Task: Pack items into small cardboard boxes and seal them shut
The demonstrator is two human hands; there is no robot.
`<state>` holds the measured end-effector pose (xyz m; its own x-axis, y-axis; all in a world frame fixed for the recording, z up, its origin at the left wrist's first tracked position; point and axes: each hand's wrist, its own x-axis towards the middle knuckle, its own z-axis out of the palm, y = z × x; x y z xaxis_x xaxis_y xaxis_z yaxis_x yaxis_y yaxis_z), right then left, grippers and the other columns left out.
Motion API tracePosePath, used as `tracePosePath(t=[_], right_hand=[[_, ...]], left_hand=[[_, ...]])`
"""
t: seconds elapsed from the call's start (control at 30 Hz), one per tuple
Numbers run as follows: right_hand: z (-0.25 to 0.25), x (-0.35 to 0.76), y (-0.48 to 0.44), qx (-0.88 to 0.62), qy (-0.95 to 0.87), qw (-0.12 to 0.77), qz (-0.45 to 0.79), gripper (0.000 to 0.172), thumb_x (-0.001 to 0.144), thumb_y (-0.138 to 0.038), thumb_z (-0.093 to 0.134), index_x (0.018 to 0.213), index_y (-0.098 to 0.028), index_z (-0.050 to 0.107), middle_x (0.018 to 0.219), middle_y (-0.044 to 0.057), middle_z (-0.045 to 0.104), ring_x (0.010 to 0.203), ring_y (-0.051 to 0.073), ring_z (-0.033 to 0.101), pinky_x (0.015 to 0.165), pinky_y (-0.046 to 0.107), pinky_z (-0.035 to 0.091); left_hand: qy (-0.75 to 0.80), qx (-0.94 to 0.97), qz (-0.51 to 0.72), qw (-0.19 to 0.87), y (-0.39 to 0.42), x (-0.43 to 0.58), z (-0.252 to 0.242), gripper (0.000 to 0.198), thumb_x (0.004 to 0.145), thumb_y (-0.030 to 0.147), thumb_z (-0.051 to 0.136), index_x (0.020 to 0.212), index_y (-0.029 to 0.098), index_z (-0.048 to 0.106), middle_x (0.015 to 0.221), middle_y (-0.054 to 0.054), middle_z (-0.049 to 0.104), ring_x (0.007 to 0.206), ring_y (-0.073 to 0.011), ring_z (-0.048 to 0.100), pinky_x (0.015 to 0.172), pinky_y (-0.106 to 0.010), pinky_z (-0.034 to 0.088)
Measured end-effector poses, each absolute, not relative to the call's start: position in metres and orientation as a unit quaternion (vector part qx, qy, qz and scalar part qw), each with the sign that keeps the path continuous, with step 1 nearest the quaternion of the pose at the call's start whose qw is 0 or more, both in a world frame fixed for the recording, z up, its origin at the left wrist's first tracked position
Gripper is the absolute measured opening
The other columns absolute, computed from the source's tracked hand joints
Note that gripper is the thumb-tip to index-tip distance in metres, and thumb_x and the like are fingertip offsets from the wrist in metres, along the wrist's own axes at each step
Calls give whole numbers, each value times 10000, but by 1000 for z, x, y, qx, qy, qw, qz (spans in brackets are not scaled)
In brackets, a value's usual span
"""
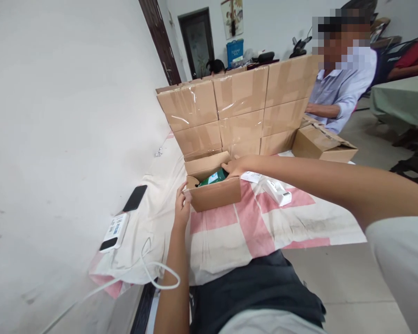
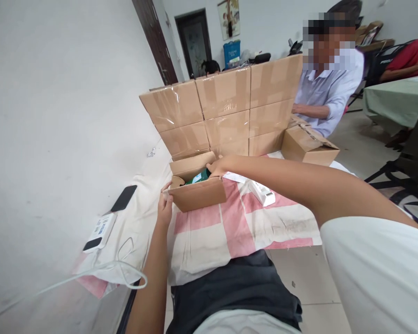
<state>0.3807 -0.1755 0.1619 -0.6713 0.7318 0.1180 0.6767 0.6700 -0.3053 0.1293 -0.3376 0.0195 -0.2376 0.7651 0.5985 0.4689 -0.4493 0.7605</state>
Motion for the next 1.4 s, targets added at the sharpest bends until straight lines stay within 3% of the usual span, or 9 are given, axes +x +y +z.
tracePosePath(t=[0.13, 0.27, 0.43, 0.57, 0.67, 0.8, 0.93, 1.13, 1.4], right_hand=[[174, 392, -179, -396, -898, -14, 190, 727, 479, -533, 887, 1125, -231, 749, 1074, 104, 767, 954, 344, 724, 830, 484, 574], [177, 397, -183, -372, -886, -71, 268, 628, 603, -524, 826, 1140, -211, 734, 1139, 111, 745, 983, 344, 722, 822, 466, 586], [172, 400, -191, -319, -889, -12, 329, 647, 738, -437, 749, 1340, -230, 637, 1207, 76, 705, 1139, 288, 674, 942, 397, 549], [179, 405, -194, -240, -875, 90, 410, 720, 834, -493, 680, 1487, -262, 482, 1054, 26, 683, 972, 209, 665, 837, 331, 532], [186, 409, -195, -228, -917, 54, 322, 529, 867, -474, 647, 1337, -231, 626, 1032, 48, 678, 906, 210, 628, 816, 336, 502], [187, 413, -201, -235, -960, 12, 152, 321, 897, -408, 599, 1119, -239, 757, 999, 80, 694, 1103, 301, 573, 988, 439, 419], [181, 414, -209, -228, -968, 28, 105, 316, 862, -318, 629, 1144, -248, 753, 1152, 99, 674, 1193, 331, 532, 1037, 488, 372], [168, 418, -208, -243, -958, 56, 142, 325, 874, -239, 598, 1162, -186, 739, 1172, 117, 637, 1096, 264, 591, 1028, 421, 442], [183, 387, -215, -247, -967, 24, 58, 384, 752, -522, 785, 971, -207, 766, 1105, 107, 685, 1127, 310, 608, 957, 394, 487]], left_hand=[[512, 570, 629, 129, -341, 146, 12, 546, 1020, 533, 439, 1476, 233, 447, 1578, -141, 445, 1450, -279, 445, 1230, -498, 336], [509, 554, 644, 138, -340, 150, 9, 577, 1022, 544, 432, 1496, 215, 427, 1517, -154, 501, 1410, -273, 488, 1216, -476, 357], [516, 535, 659, 117, -338, 141, 1, 544, 1020, 548, 431, 1437, 198, 459, 1463, -154, 523, 1395, -273, 500, 1190, -448, 383], [521, 525, 667, 87, -338, 139, -5, 542, 1006, 589, 430, 1369, 191, 490, 1441, -164, 505, 1352, -286, 519, 1153, -441, 411], [520, 529, 666, 80, -339, 141, -6, 545, 1005, 592, 431, 1369, 190, 485, 1400, -156, 521, 1333, -278, 525, 1151, -446, 406], [518, 530, 668, 70, -341, 143, -4, 525, 1004, 589, 440, 1331, 183, 503, 1360, -151, 527, 1307, -266, 532, 1145, -431, 406], [515, 536, 666, 59, -342, 142, -6, 469, 1009, 576, 434, 1240, 187, 556, 1366, -147, 515, 1312, -267, 523, 1156, -433, 397], [516, 544, 659, 57, -340, 141, -10, 435, 1016, 530, 448, 1269, 189, 544, 1354, -141, 526, 1345, -255, 500, 1181, -443, 373], [518, 547, 657, 44, -339, 141, -13, 440, 1017, 539, 443, 1263, 190, 548, 1343, -142, 522, 1351, -258, 484, 1186, -453, 358]])
